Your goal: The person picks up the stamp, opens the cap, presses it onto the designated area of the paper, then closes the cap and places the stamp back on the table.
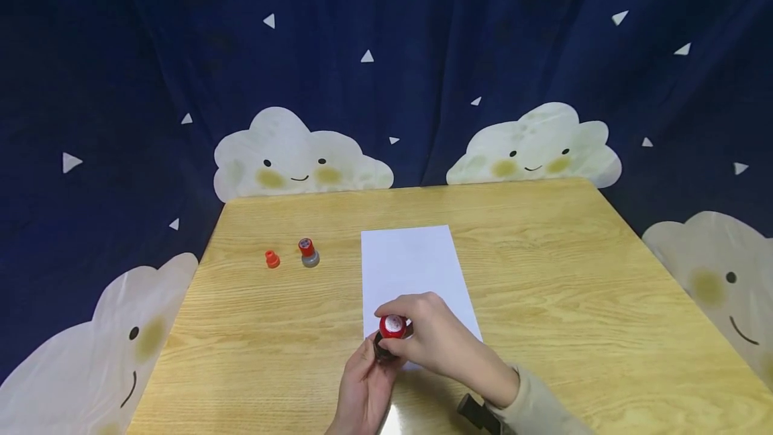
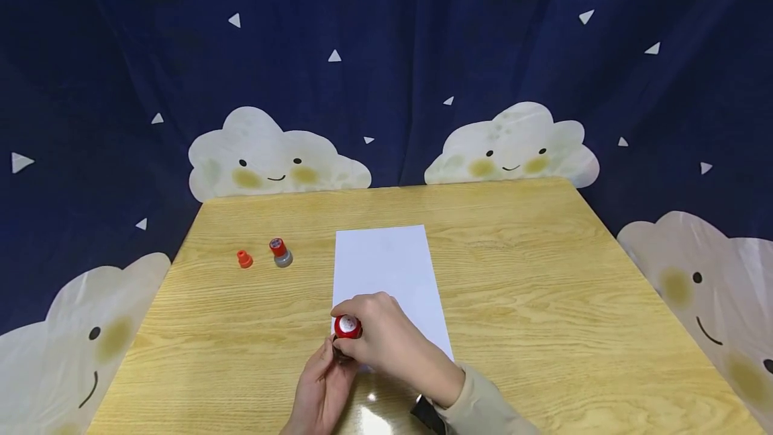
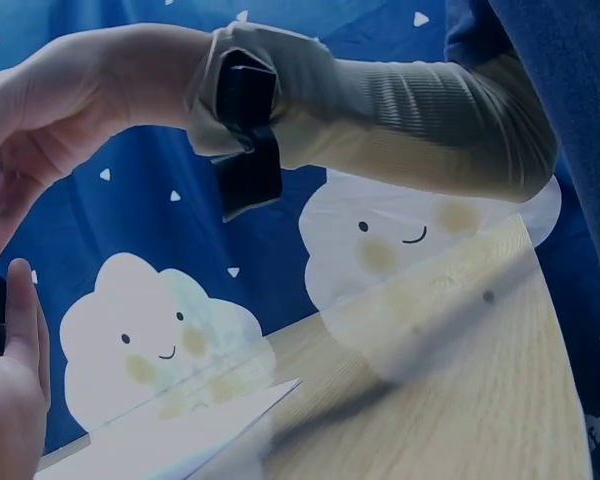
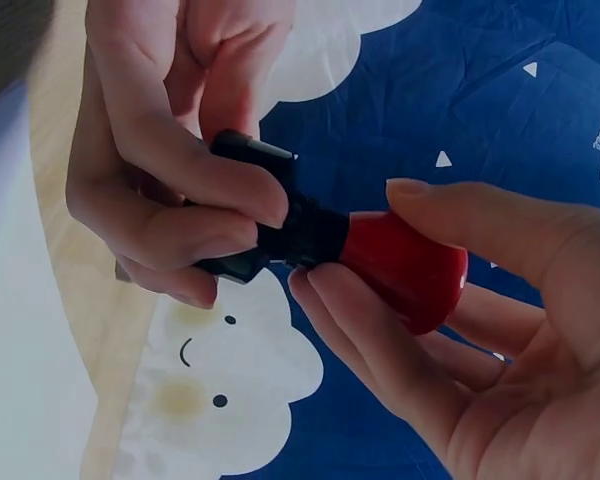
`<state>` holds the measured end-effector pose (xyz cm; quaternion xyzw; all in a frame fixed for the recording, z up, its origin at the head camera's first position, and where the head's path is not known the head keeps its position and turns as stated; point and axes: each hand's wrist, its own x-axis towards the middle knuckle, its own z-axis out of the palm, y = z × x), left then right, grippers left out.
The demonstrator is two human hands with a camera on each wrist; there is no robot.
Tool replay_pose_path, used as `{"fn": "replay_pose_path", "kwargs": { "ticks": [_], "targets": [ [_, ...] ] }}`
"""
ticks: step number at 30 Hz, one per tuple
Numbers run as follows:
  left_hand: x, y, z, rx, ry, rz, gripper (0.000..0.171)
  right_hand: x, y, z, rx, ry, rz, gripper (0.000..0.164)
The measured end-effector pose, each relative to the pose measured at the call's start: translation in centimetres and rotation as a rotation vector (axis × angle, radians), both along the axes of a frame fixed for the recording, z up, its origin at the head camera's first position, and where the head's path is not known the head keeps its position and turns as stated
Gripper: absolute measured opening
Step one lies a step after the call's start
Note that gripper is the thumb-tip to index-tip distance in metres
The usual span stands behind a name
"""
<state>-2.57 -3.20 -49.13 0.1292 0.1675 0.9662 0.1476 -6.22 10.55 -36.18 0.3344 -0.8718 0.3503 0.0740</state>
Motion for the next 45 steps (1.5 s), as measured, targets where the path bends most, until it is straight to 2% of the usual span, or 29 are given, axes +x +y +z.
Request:
{"fn": "replay_pose_path", "kwargs": {
  "ticks": [5, 9, 17, 20, 22, 26, 28, 31, 34, 36, 39, 42, 45],
  "targets": [
    [0.0, 0.1, 0.1, -0.028, 0.018, 0.009, 0.042, -0.2, 0.1, 0.5, 0.018, -0.063, 0.013, 0.03],
    [0.0, 0.1, 0.1, -0.017, 0.029, 0.005, 0.043, -0.4, 0.3, 0.7, 0.028, -0.085, 0.037, 0.031],
    [0.1, 0.3, 0.2, -0.011, 0.025, -0.001, 0.043, -1.3, 0.8, 0.4, 0.004, -0.222, 0.054, 0.03],
    [0.1, 0.4, 0.1, -0.015, 0.002, 0.011, 0.042, -1.6, 0.9, 0.3, -0.016, -0.259, 0.061, 0.03],
    [0.1, 0.5, 0.3, -0.044, -0.047, 0.034, 0.039, -1.5, 0.8, 0.2, -0.016, -0.27, 0.041, 0.029],
    [0.0, 0.7, 0.2, -0.141, -0.163, 0.1, 0.037, -0.9, 0.5, 0.3, -0.019, -0.187, -0.028, 0.028],
    [0.0, 0.7, 0.0, -0.162, -0.218, 0.126, 0.038, -0.7, 0.4, 0.6, -0.04, -0.139, -0.062, 0.028],
    [0.0, 0.7, -0.2, -0.141, -0.254, 0.131, 0.039, -0.8, 0.7, 1.3, -0.084, -0.121, -0.087, 0.028],
    [0.1, 0.6, -0.2, -0.073, -0.236, 0.089, 0.04, -1.3, 1.0, 2.2, -0.104, -0.133, -0.098, 0.029],
    [0.2, 0.6, -0.3, -0.048, -0.242, 0.049, 0.041, -1.9, 1.2, 2.7, -0.112, -0.122, -0.105, 0.03],
    [0.1, 0.6, -0.5, -0.014, -0.285, 0.001, 0.042, -3.3, 1.3, 3.4, -0.115, -0.054, -0.121, 0.03],
    [0.1, 0.7, -0.7, -0.003, -0.327, -0.029, 0.042, -5.3, 1.3, 3.7, -0.1, 0.036, -0.142, 0.03],
    [0.1, 0.8, -0.9, -0.003, -0.341, -0.047, 0.042, -7.6, 1.0, 3.6, -0.059, 0.075, -0.166, 0.029]
  ]
}}
